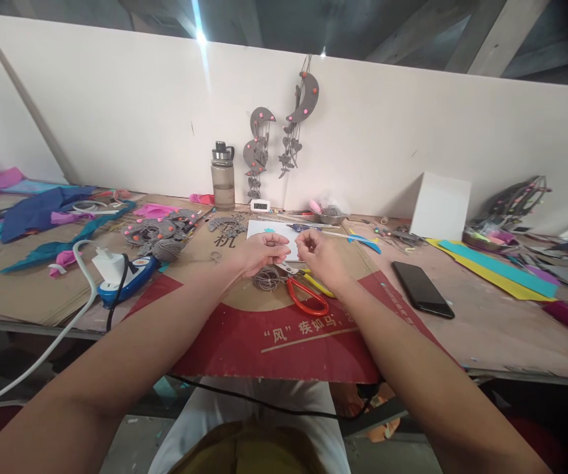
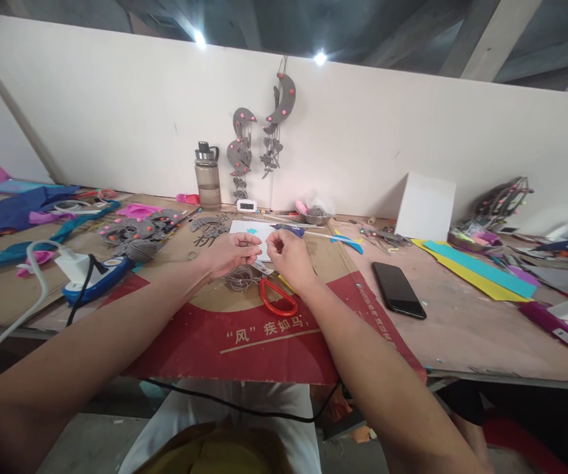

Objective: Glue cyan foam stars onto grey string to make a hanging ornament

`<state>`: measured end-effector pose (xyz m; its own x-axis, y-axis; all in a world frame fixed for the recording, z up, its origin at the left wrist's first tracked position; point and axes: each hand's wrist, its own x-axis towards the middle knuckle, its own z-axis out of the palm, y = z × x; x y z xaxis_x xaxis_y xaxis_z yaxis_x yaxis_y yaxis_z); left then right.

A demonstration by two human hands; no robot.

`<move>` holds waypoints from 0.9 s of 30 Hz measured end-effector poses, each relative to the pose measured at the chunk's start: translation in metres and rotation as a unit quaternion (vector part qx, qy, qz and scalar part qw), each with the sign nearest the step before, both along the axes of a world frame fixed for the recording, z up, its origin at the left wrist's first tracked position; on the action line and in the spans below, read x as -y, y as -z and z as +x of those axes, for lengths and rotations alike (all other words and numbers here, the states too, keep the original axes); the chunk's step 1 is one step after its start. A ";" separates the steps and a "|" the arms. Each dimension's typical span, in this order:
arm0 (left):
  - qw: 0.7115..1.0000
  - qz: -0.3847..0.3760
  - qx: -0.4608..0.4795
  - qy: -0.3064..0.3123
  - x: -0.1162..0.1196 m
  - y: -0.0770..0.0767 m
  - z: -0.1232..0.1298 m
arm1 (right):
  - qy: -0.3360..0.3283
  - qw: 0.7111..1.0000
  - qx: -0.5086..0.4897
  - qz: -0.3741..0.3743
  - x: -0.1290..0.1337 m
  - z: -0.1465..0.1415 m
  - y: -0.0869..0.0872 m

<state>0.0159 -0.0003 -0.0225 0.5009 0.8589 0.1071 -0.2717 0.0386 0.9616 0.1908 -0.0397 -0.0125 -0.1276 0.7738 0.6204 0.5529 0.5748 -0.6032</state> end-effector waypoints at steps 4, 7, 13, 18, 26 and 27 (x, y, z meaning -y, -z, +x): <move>1.000 0.007 0.008 0.003 -0.001 0.001 -0.001 | -0.053 0.997 -0.017 -0.044 0.001 0.003 -0.002; 1.000 0.022 0.000 0.021 -0.003 0.004 -0.002 | -0.073 0.996 0.018 -0.043 0.004 0.001 -0.003; 0.996 0.076 -0.022 -0.037 -0.001 0.011 0.004 | -0.018 0.994 0.110 0.001 0.005 -0.002 -0.004; 0.984 0.131 -0.047 -0.113 0.001 0.011 0.009 | 0.031 0.996 0.080 0.000 0.002 -0.002 -0.003; 0.980 0.137 -0.073 -0.123 0.007 0.007 0.011 | -0.008 0.996 0.070 -0.057 0.005 -0.004 -0.005; 0.979 0.141 -0.077 -0.123 0.008 0.007 0.011 | -0.002 0.996 0.078 -0.050 0.005 -0.005 -0.004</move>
<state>0.0270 -0.0082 -0.0294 0.3113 0.9027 0.2970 -0.0900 -0.2831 0.9549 0.1859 -0.0448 -0.0083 -0.2195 0.8300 0.5128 0.6431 0.5183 -0.5637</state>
